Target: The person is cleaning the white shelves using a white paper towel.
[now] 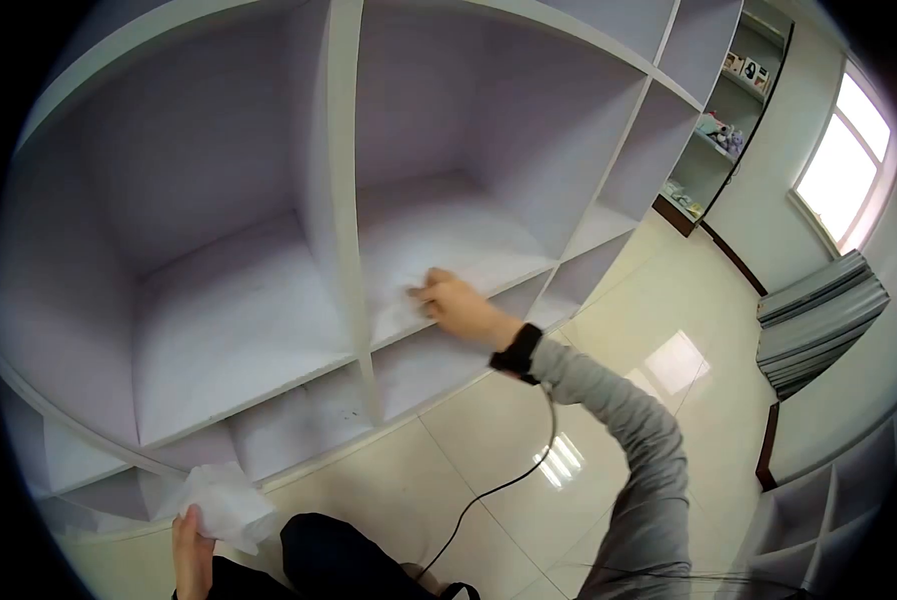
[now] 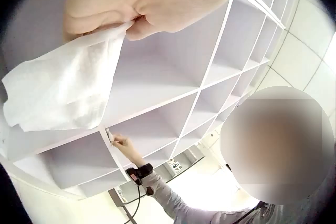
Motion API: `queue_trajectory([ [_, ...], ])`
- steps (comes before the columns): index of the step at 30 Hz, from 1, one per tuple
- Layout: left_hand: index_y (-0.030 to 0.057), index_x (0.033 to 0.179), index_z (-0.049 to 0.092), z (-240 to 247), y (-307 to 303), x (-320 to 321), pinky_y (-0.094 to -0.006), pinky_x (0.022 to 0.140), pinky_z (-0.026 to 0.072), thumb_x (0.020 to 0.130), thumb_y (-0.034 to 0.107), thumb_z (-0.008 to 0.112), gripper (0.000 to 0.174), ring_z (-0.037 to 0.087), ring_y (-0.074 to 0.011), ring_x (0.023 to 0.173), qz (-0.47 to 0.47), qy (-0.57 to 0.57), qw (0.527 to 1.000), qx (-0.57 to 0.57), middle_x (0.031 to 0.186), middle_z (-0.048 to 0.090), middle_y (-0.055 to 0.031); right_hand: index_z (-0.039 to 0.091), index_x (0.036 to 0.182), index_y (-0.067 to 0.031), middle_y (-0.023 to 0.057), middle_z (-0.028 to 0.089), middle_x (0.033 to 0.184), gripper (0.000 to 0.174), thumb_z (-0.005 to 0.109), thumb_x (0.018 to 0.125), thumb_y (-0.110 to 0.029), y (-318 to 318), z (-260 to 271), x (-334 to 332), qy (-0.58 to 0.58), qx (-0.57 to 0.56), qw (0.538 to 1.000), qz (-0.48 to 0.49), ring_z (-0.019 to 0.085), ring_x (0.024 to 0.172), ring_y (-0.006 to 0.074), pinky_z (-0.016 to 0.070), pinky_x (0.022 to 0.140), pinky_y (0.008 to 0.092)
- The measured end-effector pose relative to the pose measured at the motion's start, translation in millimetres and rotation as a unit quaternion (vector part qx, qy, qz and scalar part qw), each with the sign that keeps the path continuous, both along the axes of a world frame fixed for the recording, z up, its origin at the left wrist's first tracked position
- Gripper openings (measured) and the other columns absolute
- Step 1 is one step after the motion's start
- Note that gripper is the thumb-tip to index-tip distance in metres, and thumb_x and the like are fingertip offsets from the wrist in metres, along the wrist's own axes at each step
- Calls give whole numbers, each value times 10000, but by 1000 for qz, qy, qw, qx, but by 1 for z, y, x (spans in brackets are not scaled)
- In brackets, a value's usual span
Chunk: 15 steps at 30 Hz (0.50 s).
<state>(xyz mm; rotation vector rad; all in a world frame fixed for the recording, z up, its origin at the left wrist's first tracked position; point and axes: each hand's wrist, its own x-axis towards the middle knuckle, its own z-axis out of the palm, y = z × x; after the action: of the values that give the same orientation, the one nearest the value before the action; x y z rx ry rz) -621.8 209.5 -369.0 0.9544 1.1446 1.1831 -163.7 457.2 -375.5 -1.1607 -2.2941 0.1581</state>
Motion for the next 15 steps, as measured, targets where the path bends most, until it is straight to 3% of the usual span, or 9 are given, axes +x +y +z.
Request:
queue_trajectory([
  [1, -57, 1197, 450, -2, -3, -3, -340, 965, 370, 935, 285, 444, 431, 501, -206, 1109, 10, 1, 1000, -5, 1193, 518, -113, 634, 992, -9, 173, 521, 905, 279, 490, 754, 3, -2, 6, -35, 4, 16, 999, 40, 540, 821, 312, 445, 743, 375],
  [3, -59, 1203, 444, -1, -5, -8, -340, 966, 369, 936, 287, 441, 437, 497, -207, 1116, 22, 5, 1000, -11, 1196, 515, -114, 645, 968, -4, 168, 533, 912, 264, 495, 750, 0, 0, 7, -40, 19, -29, 999, 29, 550, 860, 313, 441, 775, 385],
  [5, -47, 1258, 373, 0, -10, -14, -366, 990, 349, 917, 254, 475, 466, 471, -249, 1141, 40, -23, 999, -13, 1233, 476, -142, 652, 816, 6, 174, 542, 860, 149, 539, 720, -14, 17, -1, -42, 70, -24, 995, 68, 528, 808, 332, 439, 737, 407],
  [6, -47, 1258, 373, 0, -11, -16, -366, 990, 349, 917, 254, 475, 466, 471, -249, 1141, 49, -22, 998, -21, 1233, 476, -142, 637, 770, -11, 171, 546, 864, 100, 550, 726, -35, 41, 14, -11, -12, 3, 1000, 4, 527, 796, 331, 436, 715, 406],
  [13, -32, 1152, 483, 7, -35, -36, -333, 961, 354, 935, 259, 454, 364, 494, -189, 1100, 95, -22, 995, -13, 1165, 530, -90, 642, 750, -36, 198, 601, 814, 93, 552, 742, -55, 98, -8, 135, -143, 81, 964, -209, 571, 773, 378, 450, 672, 447],
  [14, -32, 1152, 483, 7, -38, -38, -333, 961, 354, 935, 259, 454, 364, 494, -189, 1100, 106, -22, 994, -17, 1165, 530, -90, 618, 734, 15, 215, 571, 743, 75, 557, 693, -3, 93, -5, 146, -142, 85, 959, -232, 557, 782, 375, 448, 679, 401],
  [15, -38, 1162, 476, 7, -42, -39, -332, 963, 352, 936, 265, 451, 379, 494, -188, 1101, 113, -17, 993, -16, 1169, 528, -92, 628, 804, 27, 208, 577, 807, 122, 562, 704, 10, 82, 2, 143, -99, 36, 959, -262, 567, 824, 371, 456, 716, 383],
])
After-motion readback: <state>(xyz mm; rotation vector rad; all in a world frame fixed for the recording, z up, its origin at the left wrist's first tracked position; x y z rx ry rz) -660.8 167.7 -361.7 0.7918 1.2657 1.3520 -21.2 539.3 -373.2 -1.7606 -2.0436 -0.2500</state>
